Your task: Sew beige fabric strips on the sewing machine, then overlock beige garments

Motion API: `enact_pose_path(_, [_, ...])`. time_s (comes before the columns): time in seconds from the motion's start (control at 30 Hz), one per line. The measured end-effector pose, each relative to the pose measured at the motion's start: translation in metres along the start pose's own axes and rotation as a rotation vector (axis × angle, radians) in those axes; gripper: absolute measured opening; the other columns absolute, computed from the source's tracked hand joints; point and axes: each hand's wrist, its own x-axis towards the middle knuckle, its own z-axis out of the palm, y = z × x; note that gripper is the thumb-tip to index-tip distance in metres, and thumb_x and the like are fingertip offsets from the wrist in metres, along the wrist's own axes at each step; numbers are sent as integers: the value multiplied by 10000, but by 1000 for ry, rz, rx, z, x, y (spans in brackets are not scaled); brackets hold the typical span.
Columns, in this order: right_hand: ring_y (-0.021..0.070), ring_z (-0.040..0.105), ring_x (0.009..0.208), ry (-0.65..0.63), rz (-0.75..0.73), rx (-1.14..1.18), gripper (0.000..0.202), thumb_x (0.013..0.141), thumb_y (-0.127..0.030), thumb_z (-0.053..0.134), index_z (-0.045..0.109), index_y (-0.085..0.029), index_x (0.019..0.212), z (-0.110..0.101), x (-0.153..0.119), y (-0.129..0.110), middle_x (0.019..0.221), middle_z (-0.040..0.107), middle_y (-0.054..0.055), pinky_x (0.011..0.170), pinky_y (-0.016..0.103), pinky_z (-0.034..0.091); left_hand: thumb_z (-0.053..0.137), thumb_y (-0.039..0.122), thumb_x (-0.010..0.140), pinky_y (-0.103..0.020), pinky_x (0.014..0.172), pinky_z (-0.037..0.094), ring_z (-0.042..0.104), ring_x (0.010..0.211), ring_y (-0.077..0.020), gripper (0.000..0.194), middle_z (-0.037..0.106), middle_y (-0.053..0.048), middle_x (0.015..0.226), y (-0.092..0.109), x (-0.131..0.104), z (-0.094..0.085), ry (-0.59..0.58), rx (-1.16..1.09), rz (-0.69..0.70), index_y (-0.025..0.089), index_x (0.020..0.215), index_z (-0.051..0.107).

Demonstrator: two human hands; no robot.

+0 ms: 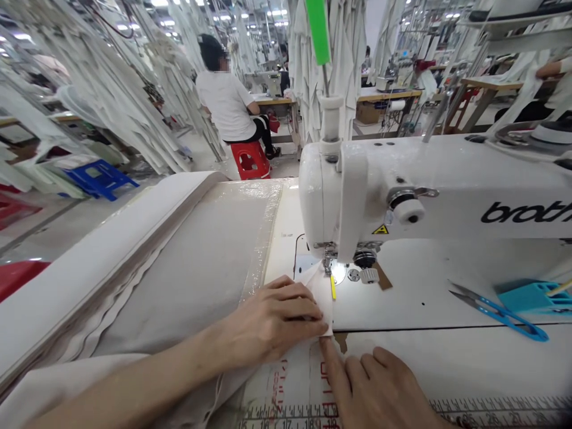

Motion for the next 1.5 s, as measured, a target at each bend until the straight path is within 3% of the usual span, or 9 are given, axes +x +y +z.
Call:
enact_pose_path(0.13, [163,542,461,13,34,44,388,720,4,427,623,-57,1049,6,2,-2,551,607,12,547,303,391,461,144,1006,-313,793,438,630,951,-175,227,743,-38,1016,0,0,2,14,18,29,147,1077,676])
enact_pose_path(0.33, [155,539,413,12,59,161,432,606,-18,476,663,-98,987,7,1,3,526,616,-18,496,313,369,396,167,1022,-321,853,482,629,1011,-171,295,742,-40,1077,-1,0,0,-96,-2,-11,186,1115,675])
enact_pose_path(0.43, [138,570,439,-1,107,294,339,657,-37,526,683,-139,939,5,5,17,572,647,-43,488,325,350,429,165,1019,-322,886,484,626,1050,-176,262,741,-32,1097,1,-1,1,-74,30,22,165,1136,663])
enact_pose_path(0.6, [146,563,394,-68,161,247,417,709,-47,597,680,-142,1106,15,11,33,538,639,-67,459,340,219,411,154,1024,-320,929,510,625,1103,-182,272,737,-48,1119,0,1,2,-64,48,34,145,1164,645])
enact_pose_path(0.73, [163,560,388,-136,209,239,334,727,-56,559,708,-180,998,25,17,37,521,646,-54,467,324,109,394,101,1003,-333,975,544,631,1116,-183,311,732,-53,1136,-9,4,3,-58,23,31,146,1196,633])
enact_pose_path(0.83, [142,537,399,-140,248,312,297,757,-56,510,707,-211,916,28,21,43,523,652,-43,464,310,114,421,48,963,-343,973,563,643,1099,-190,316,740,-64,1115,-15,2,5,-10,-36,9,121,1178,641])
enact_pose_path(1.1, [113,510,444,-230,224,409,318,808,-54,491,697,-226,978,24,20,46,581,674,-41,489,314,156,460,39,947,-323,928,579,651,1071,-191,274,740,-78,1076,-14,0,3,27,-93,-30,119,1111,664])
enact_pose_path(1.27, [118,499,435,-252,185,388,254,790,-57,521,675,-203,930,21,19,44,565,657,-45,491,319,153,414,20,948,-293,759,604,674,932,-173,324,720,-91,1036,-12,0,3,27,9,-39,147,1100,670])
enact_pose_path(1.5, [152,597,469,-314,134,332,297,774,-64,612,664,-183,1041,16,16,40,615,685,-56,496,332,123,426,71,967,-350,954,578,659,1115,-189,310,743,-74,1098,-8,-3,3,-17,2,-28,152,1163,652])
